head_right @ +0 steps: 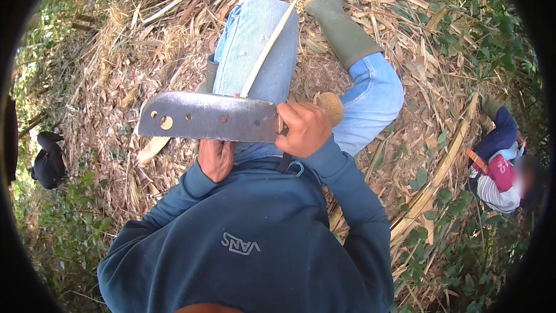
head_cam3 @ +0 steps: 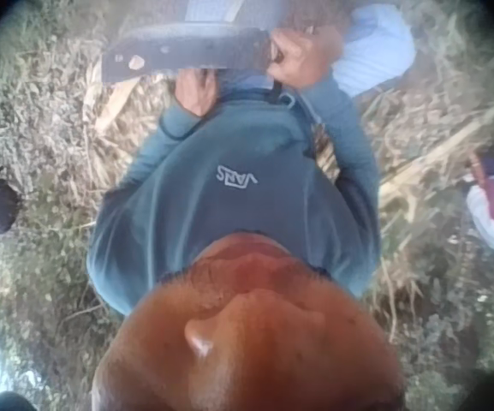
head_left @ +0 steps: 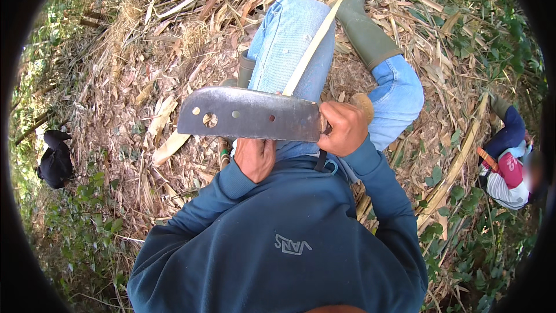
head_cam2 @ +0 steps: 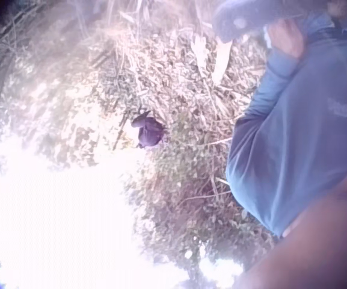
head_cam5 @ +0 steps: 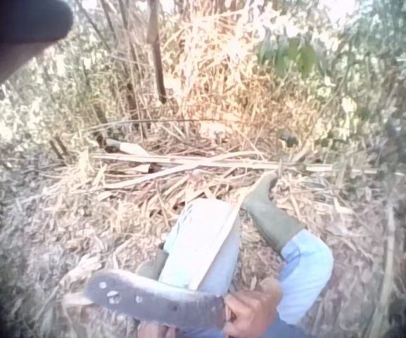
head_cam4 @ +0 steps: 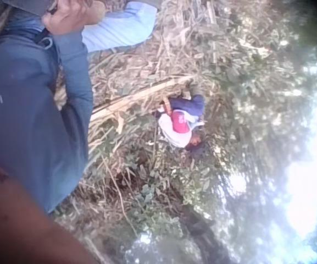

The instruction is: The person sits on the ground and uses a machete to shave and shape a long piece of bamboo. They repeatedly strike the bamboo against their leg and refine its edges, producing thin shavings.

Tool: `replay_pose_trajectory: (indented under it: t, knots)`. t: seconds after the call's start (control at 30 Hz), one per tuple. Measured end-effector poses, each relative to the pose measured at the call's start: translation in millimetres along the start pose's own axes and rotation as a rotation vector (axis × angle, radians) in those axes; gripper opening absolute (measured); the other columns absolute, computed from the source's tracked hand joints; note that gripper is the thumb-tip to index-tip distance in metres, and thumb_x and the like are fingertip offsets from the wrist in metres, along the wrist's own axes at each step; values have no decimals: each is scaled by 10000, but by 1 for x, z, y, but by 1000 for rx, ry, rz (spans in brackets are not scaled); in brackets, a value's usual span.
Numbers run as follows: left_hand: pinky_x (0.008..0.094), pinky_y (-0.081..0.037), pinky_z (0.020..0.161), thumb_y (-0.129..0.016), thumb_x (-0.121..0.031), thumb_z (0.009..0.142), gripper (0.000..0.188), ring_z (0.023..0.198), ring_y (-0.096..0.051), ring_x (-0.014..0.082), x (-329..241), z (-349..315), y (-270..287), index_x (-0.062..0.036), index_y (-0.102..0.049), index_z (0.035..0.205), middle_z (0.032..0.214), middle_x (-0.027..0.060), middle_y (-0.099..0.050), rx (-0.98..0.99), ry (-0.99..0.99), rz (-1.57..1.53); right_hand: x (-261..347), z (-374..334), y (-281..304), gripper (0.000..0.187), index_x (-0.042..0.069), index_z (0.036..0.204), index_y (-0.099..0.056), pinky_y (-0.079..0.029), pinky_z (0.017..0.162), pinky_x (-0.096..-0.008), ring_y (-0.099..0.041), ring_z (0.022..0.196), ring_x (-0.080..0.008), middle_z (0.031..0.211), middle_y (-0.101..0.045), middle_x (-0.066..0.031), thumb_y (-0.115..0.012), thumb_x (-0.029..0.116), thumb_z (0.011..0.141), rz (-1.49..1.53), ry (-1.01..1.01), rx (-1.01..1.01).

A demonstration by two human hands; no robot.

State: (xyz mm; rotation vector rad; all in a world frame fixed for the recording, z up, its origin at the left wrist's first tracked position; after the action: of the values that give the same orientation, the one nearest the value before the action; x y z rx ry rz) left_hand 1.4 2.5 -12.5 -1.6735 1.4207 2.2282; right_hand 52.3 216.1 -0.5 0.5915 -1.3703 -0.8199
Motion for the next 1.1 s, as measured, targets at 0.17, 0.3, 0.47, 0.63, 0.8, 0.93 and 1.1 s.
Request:
replay_pose_trajectory:
  t: [0.17,0.3,0.47,0.63,0.8,0.93,1.1]
  knots:
    - [473,-473,815,-482,-81,988,311,927,-611,467,1,14,6,35,-535,1272,1030,286,-633,52,201,-159,-4,13,-4,242,55,783,-562,-461,563,-437,-597,631,-341,666,-555,-114,-683,141,591,-29,-2,-41]
    - [455,-481,777,-472,-105,1004,341,905,-619,451,3,14,1,36,-505,1313,1005,286,-636,3,169,-204,7,6,-5,260,55,795,-563,-467,577,-449,-599,643,-347,670,-559,-111,-667,122,567,36,-96,-38]
    - [456,-484,792,-455,-128,1019,384,898,-626,447,-5,10,5,44,-456,1363,993,290,-639,67,220,-169,-1,3,-1,259,57,798,-566,-468,587,-454,-606,659,-347,683,-565,-113,-678,136,578,-19,-52,-48]
    - [441,-457,931,-440,-137,1027,410,1072,-598,440,2,17,3,35,-427,1399,1147,290,-615,58,213,-212,-5,12,0,278,64,826,-592,-465,587,-460,-607,664,-351,683,-560,-120,-684,147,578,-57,-63,-90]
    - [401,-336,1110,-370,-132,1042,445,1344,-430,397,-16,22,6,13,-358,1463,1420,258,-464,46,111,-270,-39,36,23,161,61,748,-591,-420,518,-452,-584,585,-363,613,-558,-136,-699,152,673,-34,-300,-278]
    - [406,-337,1109,-349,-120,1042,443,1338,-437,396,-15,21,6,16,-357,1464,1414,259,-470,46,123,-278,-24,28,30,186,65,739,-586,-442,515,-452,-596,561,-348,597,-571,-123,-708,196,688,-47,-222,-166]
    - [410,-345,1101,-359,-103,1035,444,1325,-451,403,10,5,-3,22,-357,1461,1418,267,-461,154,235,-212,-5,11,3,181,64,725,-575,-461,533,-458,-604,562,-345,597,-578,-124,-691,194,677,-23,-22,-163]
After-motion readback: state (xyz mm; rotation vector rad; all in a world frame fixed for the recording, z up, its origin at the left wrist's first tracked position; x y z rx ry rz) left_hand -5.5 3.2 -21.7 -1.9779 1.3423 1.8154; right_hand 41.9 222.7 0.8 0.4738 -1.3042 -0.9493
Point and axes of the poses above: each hand's wrist, its own z-axis towards the middle knuckle, its own y-axis out of the back of the hand, x = y × z, the point moved 2 cm from there along z, towards the middle knuckle
